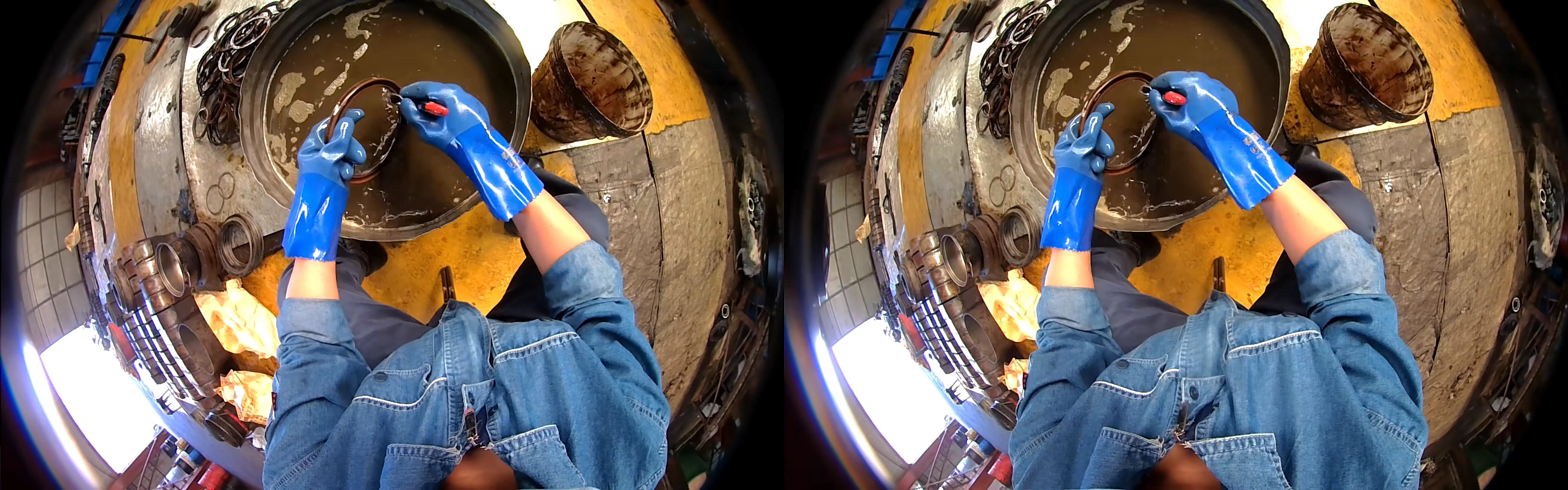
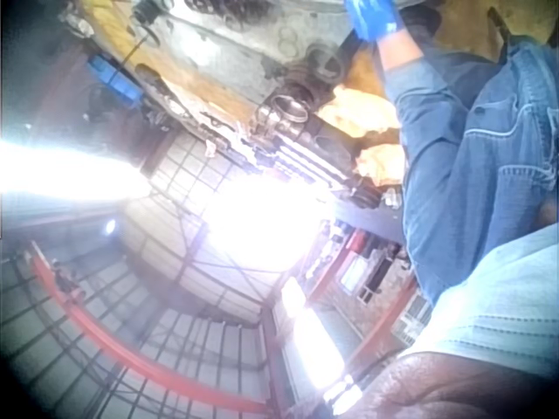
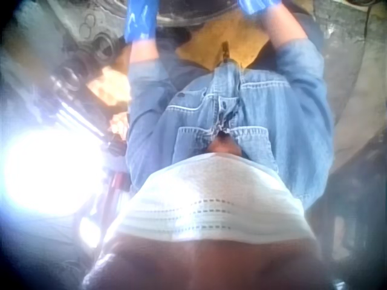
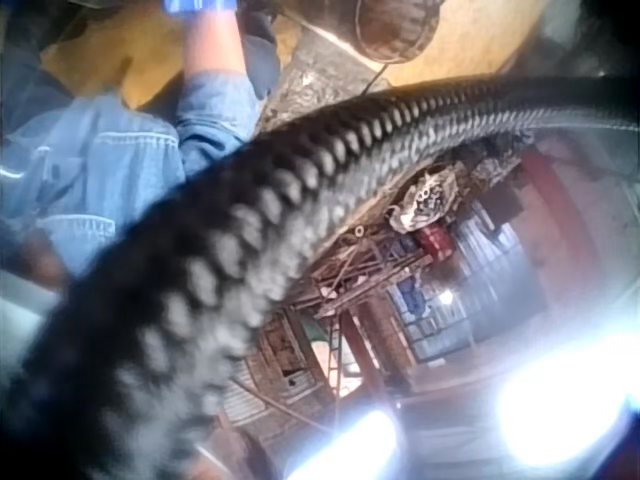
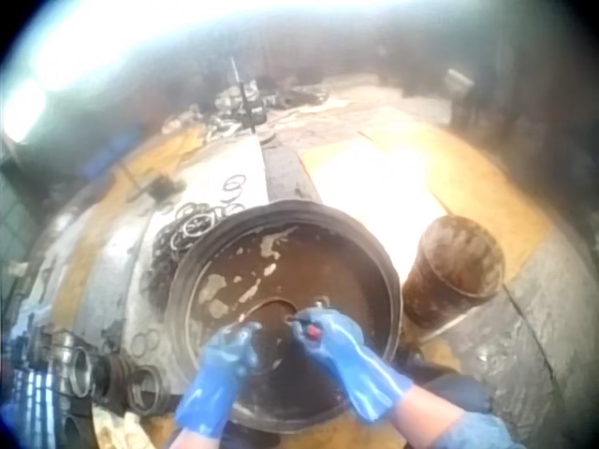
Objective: The person scrubs a metal ring with a brush over a basin of liquid, then places it on a pile of similar rings. They repeat this process with additional rings.
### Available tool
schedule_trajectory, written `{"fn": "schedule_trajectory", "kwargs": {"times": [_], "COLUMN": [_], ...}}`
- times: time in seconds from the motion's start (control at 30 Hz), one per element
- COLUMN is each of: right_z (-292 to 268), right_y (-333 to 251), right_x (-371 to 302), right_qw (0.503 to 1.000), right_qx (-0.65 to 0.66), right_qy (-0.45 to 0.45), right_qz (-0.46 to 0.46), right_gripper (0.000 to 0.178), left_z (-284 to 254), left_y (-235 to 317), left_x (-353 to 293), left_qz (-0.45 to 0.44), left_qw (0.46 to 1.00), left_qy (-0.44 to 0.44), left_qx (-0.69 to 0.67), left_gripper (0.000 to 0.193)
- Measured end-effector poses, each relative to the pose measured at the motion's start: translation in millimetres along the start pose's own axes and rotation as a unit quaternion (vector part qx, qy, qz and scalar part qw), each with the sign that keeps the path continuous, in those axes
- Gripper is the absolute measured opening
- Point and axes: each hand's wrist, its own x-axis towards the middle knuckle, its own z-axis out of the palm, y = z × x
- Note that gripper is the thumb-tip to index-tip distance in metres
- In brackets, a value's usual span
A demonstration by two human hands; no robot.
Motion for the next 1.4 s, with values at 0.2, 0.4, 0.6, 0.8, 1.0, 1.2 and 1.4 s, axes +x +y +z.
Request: {"fn": "schedule_trajectory", "kwargs": {"times": [0.2, 0.4, 0.6, 0.8, 1.0, 1.2, 1.4], "right_z": [26.5, 20.6, -17.7, -7.4, -19.2, -34.1, -20.6], "right_y": [22.4, -5.3, 3.4, 18.6, 20.1, 14.7, 5.5], "right_x": [-5.7, -27.8, -10.3, -5.6, -1.2, 3.5, 3.5], "right_qw": [0.948, 0.865, 0.954, 0.927, 0.944, 0.98, 0.957], "right_qx": [0.121, 0.377, 0.156, 0.205, 0.176, -0.065, -0.183], "right_qy": [-0.189, -0.203, -0.145, -0.206, -0.219, -0.179, -0.21], "right_qz": [0.224, 0.263, 0.212, 0.237, 0.173, -0.05, -0.083], "right_gripper": [0.029, 0.029, 0.035, 0.057, 0.045, 0.026, 0.028], "left_z": [6.2, 0.4, -7.6, -60.7, -21.0, -21.3, 1.2], "left_y": [5.3, -6.7, -6.4, -28.5, -8.9, -10.3, -6.2], "left_x": [-2.9, 3.6, 14.7, 36.2, 26.6, 22.9, -3.6], "left_qz": [0.0, 0.01, 0.057, 0.054, -0.005, 0.245, 0.134], "left_qw": [1.0, 1.0, 0.993, 0.893, 0.974, 0.949, 0.905], "left_qy": [0.005, 0.016, 0.056, -0.167, 0.007, 0.039, -0.091], "left_qx": [0.017, -0.012, -0.087, -0.415, -0.226, 0.194, 0.394], "left_gripper": [0.034, 0.033, 0.036, 0.04, 0.042, 0.052, 0.04]}}
